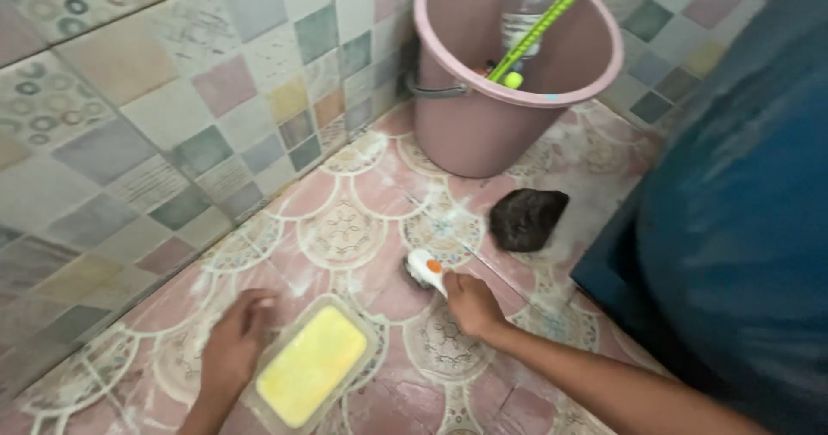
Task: Cleaning a squat toilet and a large water barrel in a bathroom using a brush, soap, and water hose.
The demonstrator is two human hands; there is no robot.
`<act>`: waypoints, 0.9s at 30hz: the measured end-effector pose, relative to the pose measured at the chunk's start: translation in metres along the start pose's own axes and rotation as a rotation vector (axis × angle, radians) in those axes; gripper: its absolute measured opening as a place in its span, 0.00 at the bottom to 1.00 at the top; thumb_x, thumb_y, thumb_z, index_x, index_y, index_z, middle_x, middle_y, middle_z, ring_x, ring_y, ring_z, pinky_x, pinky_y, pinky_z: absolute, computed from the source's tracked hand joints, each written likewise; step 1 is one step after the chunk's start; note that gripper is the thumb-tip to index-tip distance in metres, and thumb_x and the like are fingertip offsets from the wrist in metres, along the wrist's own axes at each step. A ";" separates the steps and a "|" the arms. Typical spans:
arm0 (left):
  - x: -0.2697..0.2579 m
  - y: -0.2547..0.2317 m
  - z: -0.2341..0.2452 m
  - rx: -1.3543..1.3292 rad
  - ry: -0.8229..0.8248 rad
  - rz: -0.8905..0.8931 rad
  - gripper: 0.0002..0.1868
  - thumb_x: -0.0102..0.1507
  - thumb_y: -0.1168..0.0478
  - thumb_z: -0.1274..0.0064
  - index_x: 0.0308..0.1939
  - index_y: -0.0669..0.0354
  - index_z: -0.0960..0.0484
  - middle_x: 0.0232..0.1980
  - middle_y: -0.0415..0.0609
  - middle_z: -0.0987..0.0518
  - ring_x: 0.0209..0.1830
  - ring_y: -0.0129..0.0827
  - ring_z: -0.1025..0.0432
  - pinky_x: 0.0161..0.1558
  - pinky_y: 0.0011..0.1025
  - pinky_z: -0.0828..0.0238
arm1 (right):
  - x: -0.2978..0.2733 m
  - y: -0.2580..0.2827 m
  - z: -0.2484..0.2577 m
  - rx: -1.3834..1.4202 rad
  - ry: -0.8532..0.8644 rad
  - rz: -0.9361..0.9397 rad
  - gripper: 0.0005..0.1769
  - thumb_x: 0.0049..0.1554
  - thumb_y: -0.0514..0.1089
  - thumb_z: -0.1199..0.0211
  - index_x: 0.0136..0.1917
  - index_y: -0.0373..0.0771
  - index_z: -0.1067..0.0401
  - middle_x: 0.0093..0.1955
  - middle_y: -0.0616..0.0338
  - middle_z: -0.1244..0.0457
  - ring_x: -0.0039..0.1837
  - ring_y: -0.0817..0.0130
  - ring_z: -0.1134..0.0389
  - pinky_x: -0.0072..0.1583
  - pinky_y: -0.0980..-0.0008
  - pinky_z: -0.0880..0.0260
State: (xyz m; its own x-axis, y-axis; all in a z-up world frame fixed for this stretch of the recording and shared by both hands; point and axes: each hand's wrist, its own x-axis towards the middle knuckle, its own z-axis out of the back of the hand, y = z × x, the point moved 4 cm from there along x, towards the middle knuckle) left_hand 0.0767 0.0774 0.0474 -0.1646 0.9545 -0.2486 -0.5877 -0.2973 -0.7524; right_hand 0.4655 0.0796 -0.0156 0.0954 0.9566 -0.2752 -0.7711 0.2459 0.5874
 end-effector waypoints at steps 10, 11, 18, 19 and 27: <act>0.009 -0.064 -0.073 0.479 0.361 -0.373 0.17 0.60 0.54 0.43 0.53 0.42 0.15 0.50 0.47 0.14 0.51 0.45 0.21 0.51 0.42 0.25 | -0.038 -0.028 0.008 0.740 0.159 -0.320 0.23 0.64 0.54 0.37 0.53 0.27 0.27 0.34 0.53 0.45 0.36 0.58 0.47 0.39 0.52 0.51; 0.009 -0.065 -0.079 0.437 0.364 -0.364 0.16 0.59 0.55 0.42 0.52 0.42 0.14 0.48 0.48 0.14 0.49 0.46 0.20 0.51 0.42 0.24 | -0.050 -0.007 0.022 0.574 0.162 -0.202 0.19 0.59 0.52 0.35 0.53 0.34 0.25 0.36 0.56 0.37 0.38 0.64 0.39 0.42 0.58 0.42; 0.008 -0.087 -0.128 0.173 0.385 -0.368 0.18 0.57 0.59 0.39 0.52 0.48 0.14 0.42 0.56 0.14 0.41 0.46 0.17 0.46 0.39 0.22 | -0.095 0.052 0.065 0.050 0.204 0.136 0.17 0.54 0.53 0.36 0.47 0.38 0.28 0.38 0.47 0.31 0.43 0.53 0.28 0.47 0.55 0.32; 0.004 -0.092 -0.135 0.174 0.394 -0.378 0.18 0.57 0.59 0.39 0.52 0.48 0.14 0.42 0.56 0.14 0.41 0.46 0.17 0.46 0.39 0.22 | -0.096 0.044 0.064 0.052 0.194 0.127 0.17 0.54 0.53 0.36 0.47 0.38 0.28 0.38 0.47 0.31 0.43 0.53 0.28 0.47 0.55 0.32; -0.024 -0.143 -0.193 0.020 0.402 -0.440 0.22 0.55 0.58 0.36 0.53 0.57 0.15 0.40 0.59 0.14 0.39 0.43 0.16 0.43 0.35 0.22 | -0.147 -0.002 0.116 0.368 0.203 -0.645 0.31 0.66 0.59 0.48 0.67 0.35 0.54 0.35 0.44 0.35 0.32 0.51 0.32 0.34 0.52 0.28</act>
State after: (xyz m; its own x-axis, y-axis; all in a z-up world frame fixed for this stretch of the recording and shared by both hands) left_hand 0.3177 0.0922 0.0430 0.4081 0.9036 -0.1299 -0.5482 0.1288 -0.8264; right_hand 0.5262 -0.0438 0.1121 0.3103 0.5678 -0.7624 -0.3395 0.8153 0.4690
